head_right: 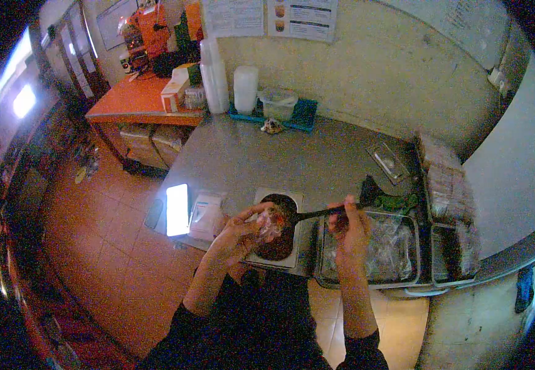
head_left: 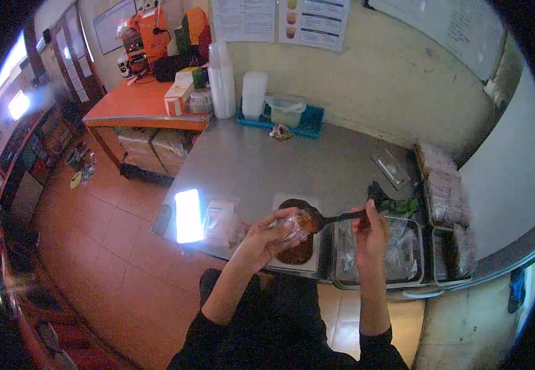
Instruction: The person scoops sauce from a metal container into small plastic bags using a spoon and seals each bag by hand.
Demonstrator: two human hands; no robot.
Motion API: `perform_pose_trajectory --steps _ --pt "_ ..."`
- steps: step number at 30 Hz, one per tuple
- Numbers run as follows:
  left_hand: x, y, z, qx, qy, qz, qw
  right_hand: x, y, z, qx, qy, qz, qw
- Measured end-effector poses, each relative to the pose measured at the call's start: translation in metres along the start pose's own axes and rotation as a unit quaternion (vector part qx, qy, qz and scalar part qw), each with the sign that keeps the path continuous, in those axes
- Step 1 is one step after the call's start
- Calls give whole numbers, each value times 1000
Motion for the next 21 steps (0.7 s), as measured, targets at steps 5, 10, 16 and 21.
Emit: perform_pose_trajectory --steps 5,10,16,21 --pt "-13 5 10 -34 -94 28 995 -20 8 -38 120 161 -57 978" --pt "-19 10 22 -94 -273 81 954 -82 39 -82 270 338 -192 881" --pt "-20 20 29 -178 -150 80 969 -144 109 -114 532 351 -373 674" --pt "-26 20 23 -147 -3 42 988 -146 115 -113 531 375 -391 651"
Point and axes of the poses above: each hand's wrist, its own y-axis away from the middle knuckle, its own x-axis out of the back of the hand, z = x × y, the point moved 10 cm from there along -y, towards the middle knuckle, and after that the axes turned 1 degree about -z, right-handed, at the moved point
